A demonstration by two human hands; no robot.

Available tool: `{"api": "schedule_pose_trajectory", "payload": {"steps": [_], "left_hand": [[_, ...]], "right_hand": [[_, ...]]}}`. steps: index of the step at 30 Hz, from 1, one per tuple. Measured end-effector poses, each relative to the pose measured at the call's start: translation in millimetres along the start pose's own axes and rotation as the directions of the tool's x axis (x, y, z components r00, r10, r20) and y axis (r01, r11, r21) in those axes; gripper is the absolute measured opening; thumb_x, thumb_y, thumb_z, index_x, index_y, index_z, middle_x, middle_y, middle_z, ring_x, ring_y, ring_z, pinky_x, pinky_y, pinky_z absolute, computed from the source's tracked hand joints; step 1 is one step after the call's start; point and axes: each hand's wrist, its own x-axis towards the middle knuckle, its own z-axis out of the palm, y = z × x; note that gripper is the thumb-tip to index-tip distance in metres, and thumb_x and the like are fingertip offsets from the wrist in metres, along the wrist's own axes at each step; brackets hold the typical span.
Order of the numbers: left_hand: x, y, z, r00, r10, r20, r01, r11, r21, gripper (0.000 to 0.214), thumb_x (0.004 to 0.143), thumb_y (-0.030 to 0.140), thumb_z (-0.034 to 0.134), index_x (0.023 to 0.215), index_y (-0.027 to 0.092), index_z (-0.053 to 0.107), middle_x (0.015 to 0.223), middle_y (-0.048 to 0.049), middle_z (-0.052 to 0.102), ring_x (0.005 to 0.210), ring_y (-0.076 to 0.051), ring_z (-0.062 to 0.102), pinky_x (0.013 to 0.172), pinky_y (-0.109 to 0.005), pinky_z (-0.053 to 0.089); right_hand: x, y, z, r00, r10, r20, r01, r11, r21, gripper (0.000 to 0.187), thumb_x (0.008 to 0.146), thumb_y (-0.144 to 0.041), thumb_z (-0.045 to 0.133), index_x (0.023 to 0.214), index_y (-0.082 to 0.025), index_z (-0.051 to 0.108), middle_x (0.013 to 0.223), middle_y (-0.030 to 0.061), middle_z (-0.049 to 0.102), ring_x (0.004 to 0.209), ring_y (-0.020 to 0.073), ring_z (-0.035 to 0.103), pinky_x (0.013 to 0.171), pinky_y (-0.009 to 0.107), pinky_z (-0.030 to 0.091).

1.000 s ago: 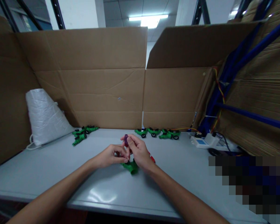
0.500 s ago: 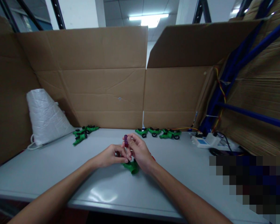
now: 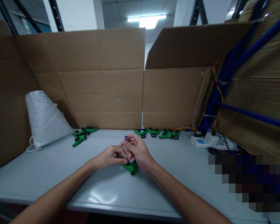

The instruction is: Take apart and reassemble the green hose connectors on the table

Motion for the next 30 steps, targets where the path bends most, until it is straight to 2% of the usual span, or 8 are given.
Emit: {"api": "schedule_pose_trajectory", "payload": {"steps": [4,8,12,16,22,27,30], "left_hand": [[-0.3,0.8,0.0,1.000,-0.007,0.002,0.007,1.000,-0.011,0.035,0.086,0.046,0.083,0.092,0.011,0.081,0.094,-0.0106,0.077,0.082,-0.017,0.066,0.076,-0.027,0.048],[-1.2,0.0,0.0,1.000,-0.025,-0.014,0.025,1.000,-0.001,0.035,0.085,0.046,0.083,0.092,0.012,0.081,0.089,-0.0092,0.077,0.078,-0.016,0.065,0.074,-0.026,0.048],[-1.0,0.3,0.0,1.000,-0.014,-0.016,0.014,1.000,0.000,0.034,0.084,0.045,0.084,0.091,0.012,0.081,0.090,-0.0098,0.077,0.080,-0.017,0.066,0.075,-0.027,0.049],[0.2,1.2,0.0,1.000,-0.005,0.003,0.005,1.000,-0.005,0.035,0.084,0.046,0.083,0.091,0.012,0.081,0.096,-0.0115,0.078,0.087,-0.020,0.069,0.078,-0.028,0.050],[-0.8,1.0,-0.5,1.000,-0.026,-0.010,0.026,0.999,0.023,0.037,0.085,0.047,0.083,0.093,0.011,0.081,0.092,-0.0102,0.078,0.082,-0.018,0.067,0.075,-0.027,0.048],[-0.9,2.8,-0.1,1.000,-0.028,0.003,0.028,1.000,0.008,0.039,0.084,0.049,0.083,0.094,0.011,0.081,0.094,-0.0110,0.078,0.085,-0.019,0.068,0.077,-0.027,0.049],[-0.3,3.3,0.5,1.000,-0.018,-0.002,0.018,1.000,-0.010,0.038,0.084,0.048,0.083,0.093,0.011,0.080,0.096,-0.0112,0.078,0.084,-0.018,0.068,0.077,-0.027,0.050]], "right_hand": [[-0.2,1.2,-1.1,1.000,0.004,0.009,-0.004,0.999,0.032,0.042,0.086,-0.056,0.080,0.104,-0.023,0.061,0.086,-0.0016,0.070,0.041,0.0030,0.044,0.033,0.014,0.032],[-1.3,0.0,0.0,1.000,-0.014,0.015,0.014,1.000,0.015,0.045,0.092,-0.061,0.072,0.115,-0.022,0.069,0.090,-0.0002,0.066,0.045,0.0020,0.042,0.033,0.013,0.028],[-2.1,-3.5,2.4,1.000,-0.021,0.009,0.021,1.000,-0.011,0.043,0.089,-0.059,0.075,0.107,-0.020,0.070,0.093,0.0019,0.068,0.045,0.0017,0.043,0.033,0.013,0.026],[-1.5,-5.8,3.5,1.000,0.004,0.009,-0.004,1.000,0.021,0.044,0.082,-0.055,0.084,0.098,-0.020,0.064,0.092,0.0030,0.073,0.042,0.0021,0.044,0.033,0.014,0.027],[1.4,-1.5,-1.9,0.999,0.042,0.006,-0.043,0.997,0.071,0.049,0.076,-0.046,0.091,0.103,-0.023,0.058,0.081,-0.0033,0.071,0.041,0.0024,0.044,0.035,0.012,0.028],[0.7,-1.4,-3.0,0.997,0.039,0.068,-0.045,0.994,0.100,0.045,0.088,-0.059,0.077,0.111,-0.021,0.068,0.089,-0.0004,0.068,0.044,0.0024,0.044,0.035,0.015,0.034],[-0.6,-2.7,-1.5,0.996,0.041,0.074,-0.048,0.994,0.093,0.045,0.090,-0.059,0.076,0.112,-0.021,0.072,0.092,0.0012,0.068,0.046,0.0025,0.045,0.037,0.016,0.037]]}}
